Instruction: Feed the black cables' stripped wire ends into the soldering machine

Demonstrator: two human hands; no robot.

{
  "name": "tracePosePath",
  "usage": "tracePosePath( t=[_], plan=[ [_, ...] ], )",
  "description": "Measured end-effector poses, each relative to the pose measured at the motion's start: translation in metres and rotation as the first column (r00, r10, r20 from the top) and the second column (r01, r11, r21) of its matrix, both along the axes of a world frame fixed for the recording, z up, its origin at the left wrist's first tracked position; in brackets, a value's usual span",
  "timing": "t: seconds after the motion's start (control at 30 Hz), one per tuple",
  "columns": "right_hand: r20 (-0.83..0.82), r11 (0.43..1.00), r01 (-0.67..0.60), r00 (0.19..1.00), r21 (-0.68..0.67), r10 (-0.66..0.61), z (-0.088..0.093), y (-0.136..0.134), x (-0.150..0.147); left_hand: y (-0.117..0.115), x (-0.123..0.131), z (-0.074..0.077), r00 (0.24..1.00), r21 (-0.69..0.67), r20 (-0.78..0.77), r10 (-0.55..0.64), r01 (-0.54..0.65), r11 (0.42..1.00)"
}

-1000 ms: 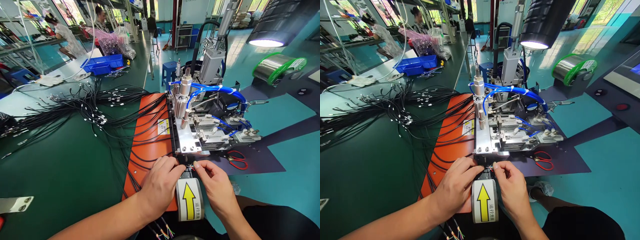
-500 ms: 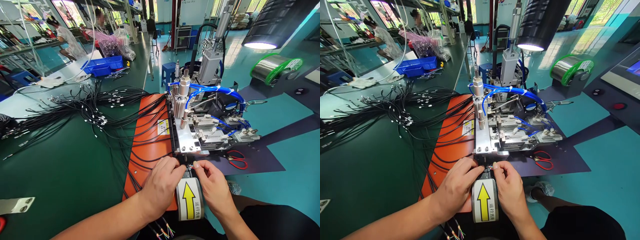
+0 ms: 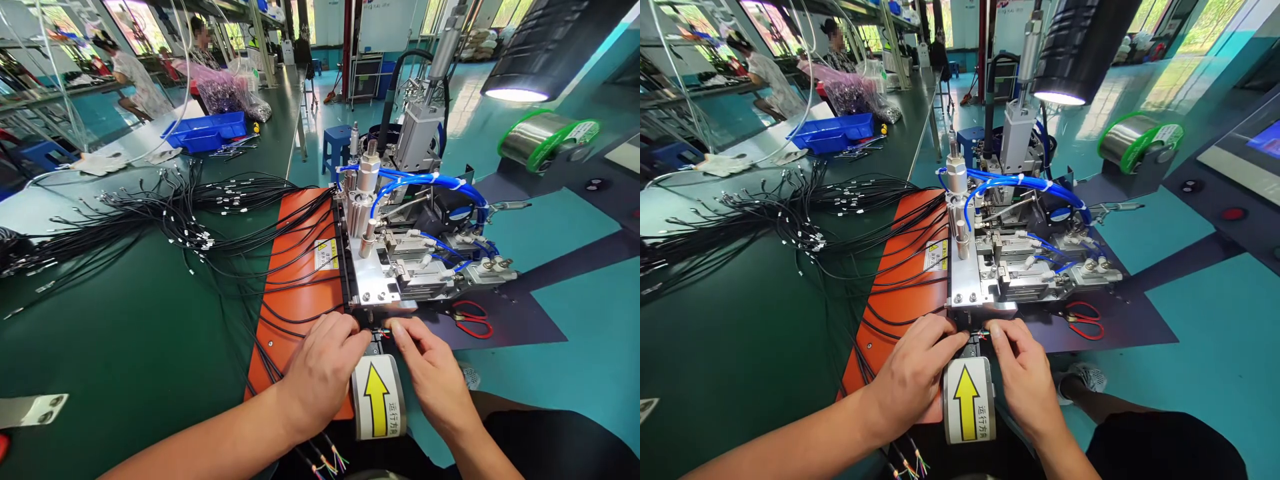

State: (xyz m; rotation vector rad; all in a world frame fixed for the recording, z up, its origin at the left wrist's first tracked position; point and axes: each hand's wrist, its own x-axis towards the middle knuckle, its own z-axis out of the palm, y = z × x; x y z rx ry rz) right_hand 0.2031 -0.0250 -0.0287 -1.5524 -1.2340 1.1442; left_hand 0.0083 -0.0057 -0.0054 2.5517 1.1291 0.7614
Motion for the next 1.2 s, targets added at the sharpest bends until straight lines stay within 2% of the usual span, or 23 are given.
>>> tracePosePath(
  t=[0.17, 0.43, 0.67, 0.8, 0.97, 1.2],
  plan=[
    [0.043, 0.997, 0.029, 0.999, 0.078, -0.032, 0.006, 0.000, -0.005, 0.000, 0.000, 0.001, 1.000, -0.003, -0.009, 0.002, -0.002, 1.000],
    [0.090, 0.998, 0.048, 0.995, -0.027, -0.046, 0.003, 0.002, -0.006, 0.000, 0.001, 0.000, 1.000, 0.008, -0.008, 0.008, -0.008, 1.000],
    [0.101, 0.997, 0.045, 0.994, -0.058, -0.039, 0.001, 0.004, -0.005, 0.000, 0.000, -0.001, 1.000, 0.012, -0.002, 0.009, -0.009, 1.000],
    [0.182, 0.997, 0.081, 0.980, 0.000, -0.079, 0.007, -0.004, -0.002, 0.000, -0.001, -0.002, 1.000, 0.010, -0.009, 0.008, -0.008, 1.000],
    [0.243, 0.998, 0.007, 0.970, 0.065, -0.022, 0.014, -0.009, -0.003, 0.000, 0.000, -0.001, 1.000, 0.029, -0.005, 0.010, -0.010, 1.000],
    [0.309, 0.991, -0.010, 0.950, 0.136, -0.033, 0.007, -0.006, -0.004, 0.000, -0.001, 0.000, 1.000, 0.038, -0.021, 0.016, -0.015, 0.999]
  ],
)
